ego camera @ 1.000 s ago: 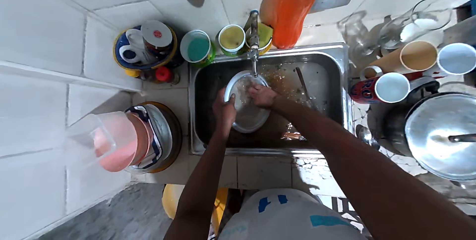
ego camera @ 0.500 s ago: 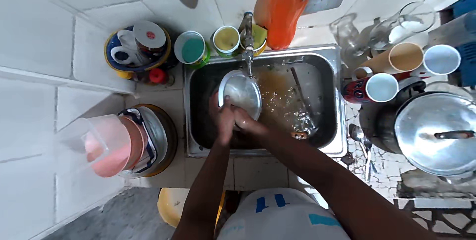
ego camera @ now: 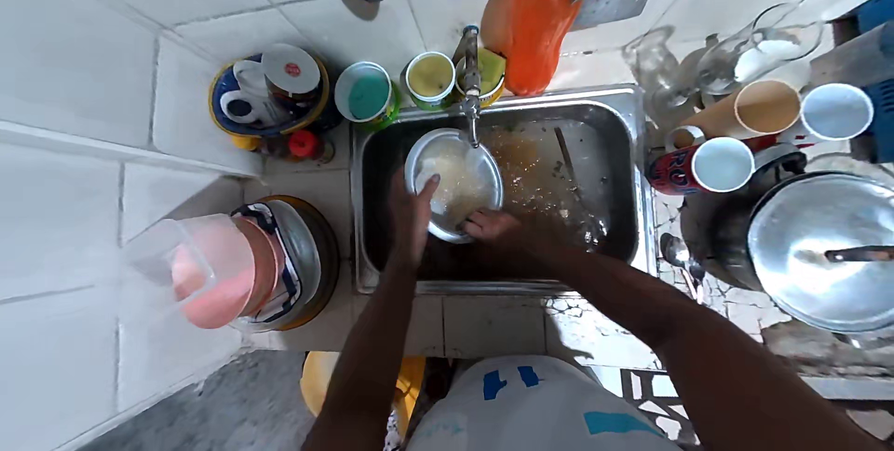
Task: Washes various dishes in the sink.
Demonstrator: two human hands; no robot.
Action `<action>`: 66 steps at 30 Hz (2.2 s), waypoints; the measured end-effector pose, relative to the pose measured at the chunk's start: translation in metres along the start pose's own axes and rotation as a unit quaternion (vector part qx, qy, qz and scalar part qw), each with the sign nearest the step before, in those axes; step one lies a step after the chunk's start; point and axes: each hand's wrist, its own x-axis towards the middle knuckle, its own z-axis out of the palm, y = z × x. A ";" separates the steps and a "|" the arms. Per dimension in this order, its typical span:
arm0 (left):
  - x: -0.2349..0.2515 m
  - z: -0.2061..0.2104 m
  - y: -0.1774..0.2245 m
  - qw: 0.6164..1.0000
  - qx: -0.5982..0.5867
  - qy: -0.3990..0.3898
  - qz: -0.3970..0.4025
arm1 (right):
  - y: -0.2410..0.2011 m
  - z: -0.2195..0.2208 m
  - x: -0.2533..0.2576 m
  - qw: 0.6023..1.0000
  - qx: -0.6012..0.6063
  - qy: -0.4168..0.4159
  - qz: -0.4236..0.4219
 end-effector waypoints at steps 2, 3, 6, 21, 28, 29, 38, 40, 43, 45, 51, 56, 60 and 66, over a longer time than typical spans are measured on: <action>-0.035 0.020 -0.018 0.995 -0.061 0.079 0.004 | -0.052 0.001 0.013 0.987 0.065 0.097 0.109; -0.042 0.025 -0.021 0.990 -0.090 0.108 -0.012 | -0.069 0.005 0.023 0.975 0.097 0.127 0.152; -0.030 0.012 -0.009 0.995 -0.029 0.069 -0.061 | -0.075 0.020 0.030 0.961 0.169 0.148 0.162; -0.042 0.018 -0.027 0.991 -0.109 0.061 0.045 | -0.034 0.004 0.021 0.993 0.030 0.025 0.113; -0.008 -0.018 -0.001 1.000 0.008 -0.019 -0.011 | -0.029 -0.002 0.040 0.971 0.198 -0.115 0.069; -0.001 -0.023 0.002 0.999 0.021 -0.037 -0.015 | -0.009 -0.002 0.038 0.975 0.159 -0.152 0.023; 0.016 -0.015 -0.006 0.993 -0.026 -0.091 -0.070 | 0.076 -0.039 0.100 0.964 -0.184 -0.188 -0.033; 0.012 -0.012 0.002 0.992 -0.047 -0.078 -0.088 | 0.070 -0.033 0.103 0.968 -0.189 -0.160 -0.046; 0.011 -0.003 0.008 0.990 -0.096 -0.021 -0.101 | 0.052 -0.014 0.087 0.979 -0.102 -0.132 0.114; 0.011 0.004 0.010 0.988 -0.117 0.002 -0.102 | 0.027 -0.010 0.075 0.951 -0.003 -0.172 0.258; -0.001 0.014 0.015 0.986 -0.121 0.007 -0.111 | -0.008 -0.006 0.078 0.929 0.208 -0.185 0.242; -0.014 0.017 0.025 0.988 -0.084 0.007 -0.128 | -0.023 -0.014 0.103 0.951 0.253 0.018 0.175; -0.012 0.021 0.027 0.990 -0.088 0.018 -0.106 | 0.026 0.013 0.111 0.979 0.080 0.022 0.185; -0.010 0.033 0.033 0.998 -0.047 0.019 -0.026 | 0.005 0.014 0.076 0.925 0.094 -0.106 0.351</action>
